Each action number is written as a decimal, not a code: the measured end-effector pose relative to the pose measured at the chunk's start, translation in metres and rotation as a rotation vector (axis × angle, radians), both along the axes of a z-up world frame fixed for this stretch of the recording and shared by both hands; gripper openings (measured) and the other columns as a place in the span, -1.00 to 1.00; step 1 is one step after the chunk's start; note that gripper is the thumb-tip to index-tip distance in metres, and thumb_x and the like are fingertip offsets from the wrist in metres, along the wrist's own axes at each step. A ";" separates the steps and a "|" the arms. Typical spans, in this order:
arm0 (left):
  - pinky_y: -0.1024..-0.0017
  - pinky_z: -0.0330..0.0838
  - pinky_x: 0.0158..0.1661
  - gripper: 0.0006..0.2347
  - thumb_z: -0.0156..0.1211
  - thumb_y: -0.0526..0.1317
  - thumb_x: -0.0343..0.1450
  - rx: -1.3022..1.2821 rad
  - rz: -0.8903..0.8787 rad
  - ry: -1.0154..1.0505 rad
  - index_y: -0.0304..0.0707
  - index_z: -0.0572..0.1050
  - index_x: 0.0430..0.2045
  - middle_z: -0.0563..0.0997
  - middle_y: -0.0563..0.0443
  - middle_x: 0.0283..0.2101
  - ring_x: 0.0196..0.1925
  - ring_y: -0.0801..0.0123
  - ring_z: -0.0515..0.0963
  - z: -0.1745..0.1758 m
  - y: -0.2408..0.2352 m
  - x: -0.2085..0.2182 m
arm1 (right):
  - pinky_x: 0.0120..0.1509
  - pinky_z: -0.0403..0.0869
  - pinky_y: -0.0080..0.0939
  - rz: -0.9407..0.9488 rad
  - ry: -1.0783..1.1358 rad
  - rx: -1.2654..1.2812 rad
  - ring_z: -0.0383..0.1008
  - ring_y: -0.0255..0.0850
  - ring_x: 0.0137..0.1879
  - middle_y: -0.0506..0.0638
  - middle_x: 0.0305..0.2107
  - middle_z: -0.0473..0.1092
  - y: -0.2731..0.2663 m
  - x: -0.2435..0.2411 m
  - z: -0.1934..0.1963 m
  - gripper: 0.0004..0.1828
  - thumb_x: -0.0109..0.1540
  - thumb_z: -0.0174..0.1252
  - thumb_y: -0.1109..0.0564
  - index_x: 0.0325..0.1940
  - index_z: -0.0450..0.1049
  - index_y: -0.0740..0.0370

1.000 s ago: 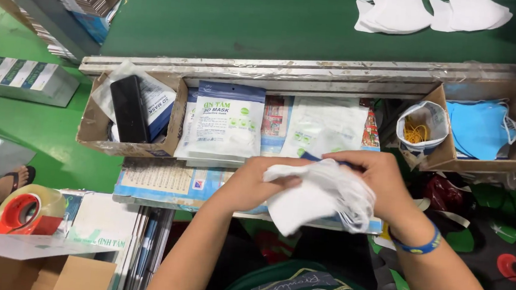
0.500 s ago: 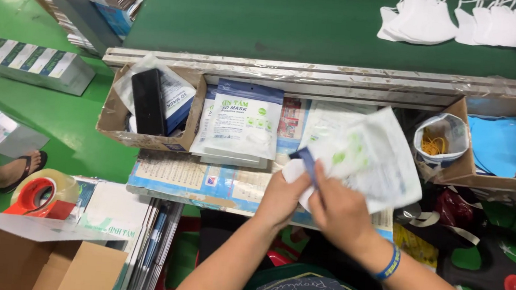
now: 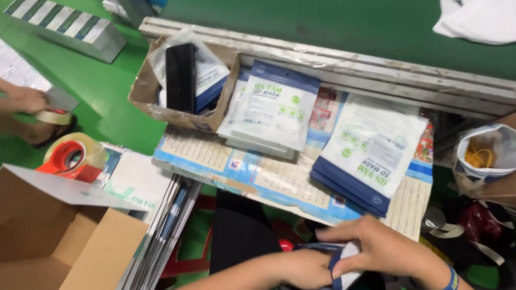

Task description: Gathering stacks of individual medical masks, placing them inside printed plastic retail bags, and preparing boxes.

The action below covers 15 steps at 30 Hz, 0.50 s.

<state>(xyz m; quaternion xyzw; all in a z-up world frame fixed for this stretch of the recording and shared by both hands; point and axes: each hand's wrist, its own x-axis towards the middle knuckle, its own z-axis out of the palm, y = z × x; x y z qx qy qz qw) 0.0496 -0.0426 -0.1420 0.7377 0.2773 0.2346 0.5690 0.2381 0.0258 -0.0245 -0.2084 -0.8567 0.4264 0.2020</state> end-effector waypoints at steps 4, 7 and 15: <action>0.08 0.46 -0.08 -0.79 0.03 -0.25 0.51 0.155 0.040 0.262 -0.37 0.53 -0.07 0.59 -0.34 -0.21 -0.14 -0.15 0.58 0.074 0.001 -0.042 | -0.18 0.53 -0.24 -0.166 -0.245 -0.408 0.56 -0.22 -0.28 0.06 -0.41 0.65 0.008 0.018 -0.030 -0.63 0.05 0.49 0.04 -0.15 0.72 0.30; 0.09 0.40 -0.13 -0.74 0.14 -0.22 0.46 0.423 0.358 0.321 -0.38 0.54 -0.03 0.56 -0.28 -0.25 -0.17 -0.08 0.52 0.177 0.014 -0.063 | -0.30 0.48 -0.30 -0.404 -0.163 -0.429 0.49 -0.32 -0.39 0.03 -0.53 0.65 0.009 0.018 -0.034 -0.79 0.06 0.44 0.12 -0.29 0.75 0.29; 0.16 0.22 -0.09 -0.85 0.32 -0.19 0.34 0.587 0.469 0.274 -0.26 0.57 -0.35 0.55 -0.02 -0.31 -0.14 0.12 0.49 0.142 0.028 -0.073 | -0.33 0.46 -0.34 -0.433 0.054 -0.270 0.55 -0.34 -0.38 -0.04 -0.47 0.62 0.000 -0.013 -0.004 -0.82 0.09 0.31 0.28 -0.24 0.70 0.29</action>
